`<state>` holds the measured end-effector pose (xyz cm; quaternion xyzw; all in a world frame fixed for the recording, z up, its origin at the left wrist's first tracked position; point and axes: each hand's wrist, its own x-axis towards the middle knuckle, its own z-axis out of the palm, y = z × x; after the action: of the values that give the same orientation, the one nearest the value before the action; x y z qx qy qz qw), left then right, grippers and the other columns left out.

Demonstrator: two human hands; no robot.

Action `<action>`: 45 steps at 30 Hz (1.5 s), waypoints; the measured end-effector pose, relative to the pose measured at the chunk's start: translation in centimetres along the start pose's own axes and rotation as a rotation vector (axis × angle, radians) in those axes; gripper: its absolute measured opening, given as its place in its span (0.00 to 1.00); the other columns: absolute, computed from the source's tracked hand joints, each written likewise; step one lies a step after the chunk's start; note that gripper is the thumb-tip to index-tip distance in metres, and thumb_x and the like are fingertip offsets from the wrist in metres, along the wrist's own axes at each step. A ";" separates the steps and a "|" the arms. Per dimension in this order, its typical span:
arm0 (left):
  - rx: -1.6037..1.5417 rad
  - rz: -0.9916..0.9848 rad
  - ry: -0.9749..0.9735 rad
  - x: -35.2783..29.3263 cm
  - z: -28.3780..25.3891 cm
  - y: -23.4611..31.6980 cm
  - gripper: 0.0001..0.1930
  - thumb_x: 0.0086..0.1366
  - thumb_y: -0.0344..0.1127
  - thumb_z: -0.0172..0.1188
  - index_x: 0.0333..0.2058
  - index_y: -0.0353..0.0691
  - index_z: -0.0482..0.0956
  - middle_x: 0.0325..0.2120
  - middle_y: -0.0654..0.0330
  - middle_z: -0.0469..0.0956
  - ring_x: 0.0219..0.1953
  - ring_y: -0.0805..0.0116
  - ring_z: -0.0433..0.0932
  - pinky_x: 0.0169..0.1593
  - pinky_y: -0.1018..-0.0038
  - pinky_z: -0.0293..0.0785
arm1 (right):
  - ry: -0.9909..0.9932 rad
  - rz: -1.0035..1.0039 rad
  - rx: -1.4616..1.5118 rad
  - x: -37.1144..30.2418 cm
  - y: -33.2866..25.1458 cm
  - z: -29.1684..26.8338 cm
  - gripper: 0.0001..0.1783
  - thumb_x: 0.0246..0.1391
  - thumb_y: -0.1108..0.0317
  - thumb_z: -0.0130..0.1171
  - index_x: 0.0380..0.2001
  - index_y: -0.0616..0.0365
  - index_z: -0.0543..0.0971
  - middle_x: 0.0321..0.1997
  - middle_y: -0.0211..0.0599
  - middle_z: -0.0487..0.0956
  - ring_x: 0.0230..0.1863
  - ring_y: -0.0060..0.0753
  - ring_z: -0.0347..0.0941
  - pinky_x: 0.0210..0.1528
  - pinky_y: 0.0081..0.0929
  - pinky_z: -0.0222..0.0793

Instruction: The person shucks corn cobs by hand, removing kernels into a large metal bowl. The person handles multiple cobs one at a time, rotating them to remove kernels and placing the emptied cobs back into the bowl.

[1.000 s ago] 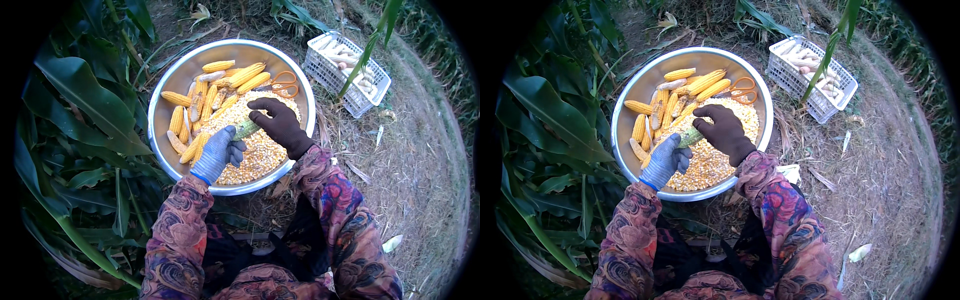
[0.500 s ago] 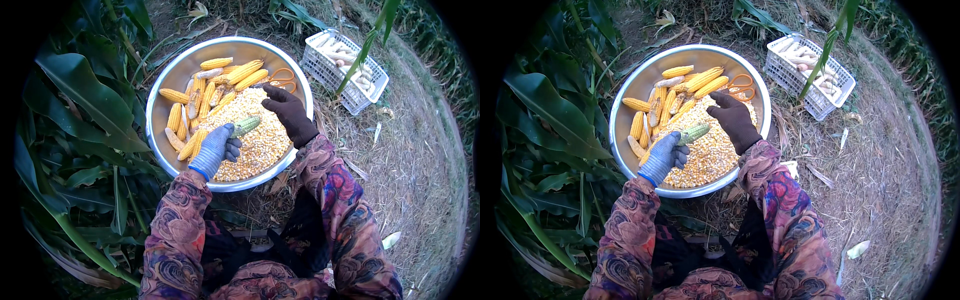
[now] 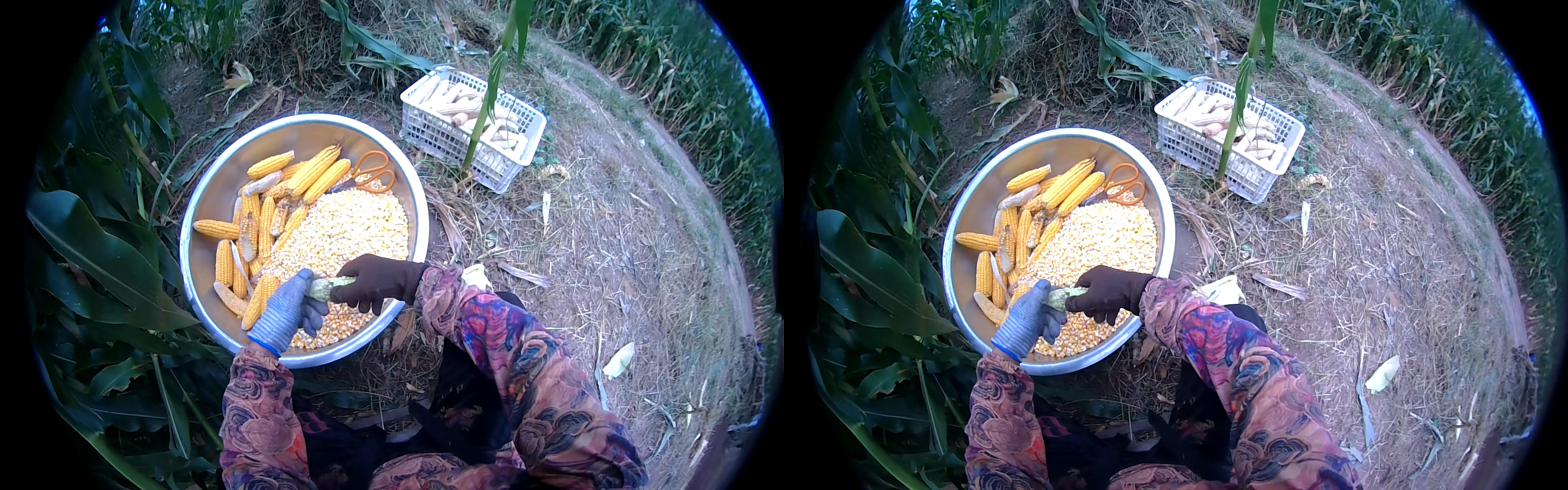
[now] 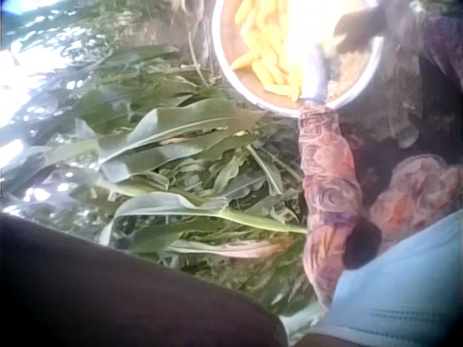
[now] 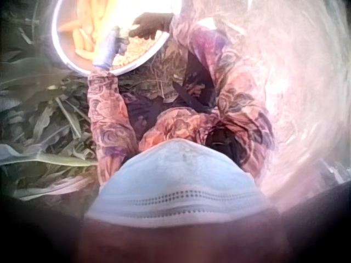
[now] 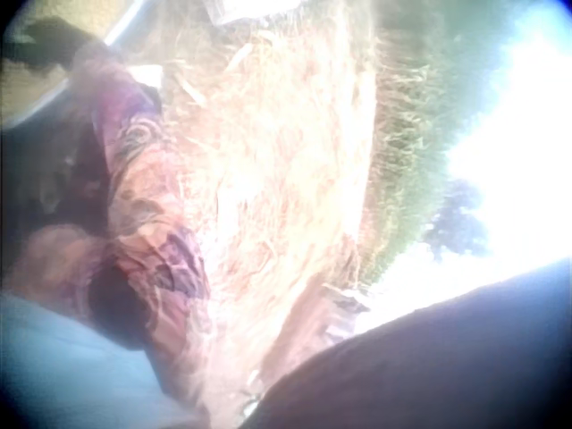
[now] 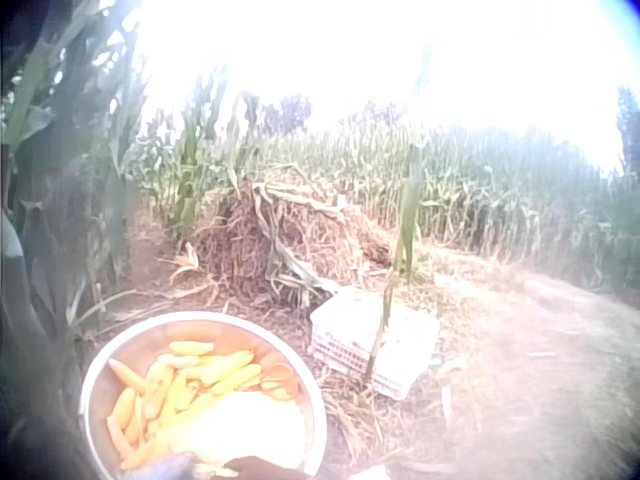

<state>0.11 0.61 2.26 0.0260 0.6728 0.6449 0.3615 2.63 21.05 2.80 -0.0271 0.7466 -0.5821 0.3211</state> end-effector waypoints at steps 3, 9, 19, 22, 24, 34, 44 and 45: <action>-0.035 -0.019 0.202 0.6 -0.7 0.4 0.23 0.64 0.50 0.43 0.42 0.33 0.67 0.20 0.56 0.72 0.13 0.73 0.70 0.15 0.80 0.68 | 0.138 0.051 0.155 -0.7 0.9 0.7 0.24 0.46 0.51 0.61 0.28 0.66 0.73 0.18 0.33 0.73 0.15 0.26 0.69 0.18 0.23 0.69; -0.138 0.004 0.268 1.2 -0.7 1.1 0.22 0.61 0.46 0.47 0.45 0.32 0.64 0.21 0.55 0.71 0.14 0.70 0.71 0.16 0.77 0.71 | 0.826 -0.439 1.174 -3.1 -4.8 -13.7 0.21 0.55 0.57 0.51 0.46 0.61 0.67 0.41 0.47 0.70 0.41 0.40 0.69 0.45 0.35 0.71; 0.194 0.079 0.066 0.1 0.1 0.0 0.20 0.63 0.48 0.45 0.42 0.34 0.69 0.25 0.57 0.72 0.20 0.69 0.74 0.24 0.76 0.75 | 0.017 -0.288 0.785 -3.7 -3.8 -0.7 0.18 0.55 0.63 0.53 0.44 0.64 0.71 0.36 0.40 0.76 0.35 0.34 0.75 0.37 0.29 0.74; 0.428 0.061 -0.027 0.1 0.7 -0.4 0.21 0.63 0.50 0.45 0.40 0.35 0.71 0.26 0.56 0.73 0.23 0.70 0.76 0.26 0.76 0.76 | 0.182 -0.162 0.380 -3.5 -4.2 2.0 0.19 0.55 0.63 0.53 0.45 0.66 0.70 0.36 0.39 0.76 0.34 0.30 0.75 0.36 0.26 0.74; 0.714 0.235 -0.126 -0.4 0.5 -0.8 0.20 0.63 0.50 0.46 0.40 0.37 0.72 0.26 0.54 0.76 0.24 0.69 0.78 0.29 0.74 0.76 | 0.174 -0.160 0.228 -3.4 -3.9 2.3 0.20 0.54 0.64 0.54 0.46 0.67 0.70 0.36 0.39 0.76 0.34 0.30 0.75 0.36 0.25 0.73; 1.083 0.137 -0.093 2.4 -0.5 -2.3 0.23 0.56 0.52 0.51 0.41 0.38 0.74 0.35 0.46 0.76 0.40 0.53 0.75 0.46 0.64 0.69 | 0.215 -0.065 0.151 -2.5 -4.0 1.4 0.20 0.52 0.63 0.57 0.44 0.65 0.72 0.35 0.35 0.76 0.34 0.23 0.73 0.34 0.21 0.70; 0.930 0.145 0.813 14.5 -14.0 -0.9 0.24 0.54 0.46 0.51 0.49 0.43 0.70 0.49 0.46 0.68 0.50 0.51 0.68 0.54 0.62 0.63 | 0.054 -0.218 -0.687 -3.2 -3.6 2.4 0.20 0.50 0.57 0.56 0.43 0.56 0.71 0.35 0.44 0.75 0.35 0.43 0.74 0.36 0.36 0.70; 0.896 0.122 0.850 16.3 -14.4 0.2 0.25 0.54 0.45 0.52 0.50 0.43 0.69 0.49 0.45 0.67 0.50 0.50 0.68 0.54 0.62 0.63 | 0.047 -0.221 -0.824 -3.2 -3.4 2.4 0.20 0.50 0.57 0.55 0.43 0.56 0.70 0.34 0.44 0.74 0.35 0.45 0.74 0.35 0.38 0.69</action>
<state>-19.47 -3.41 -6.30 -0.0453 0.9607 0.2731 -0.0214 5.24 19.30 6.97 -0.2199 0.9164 -0.2663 0.2022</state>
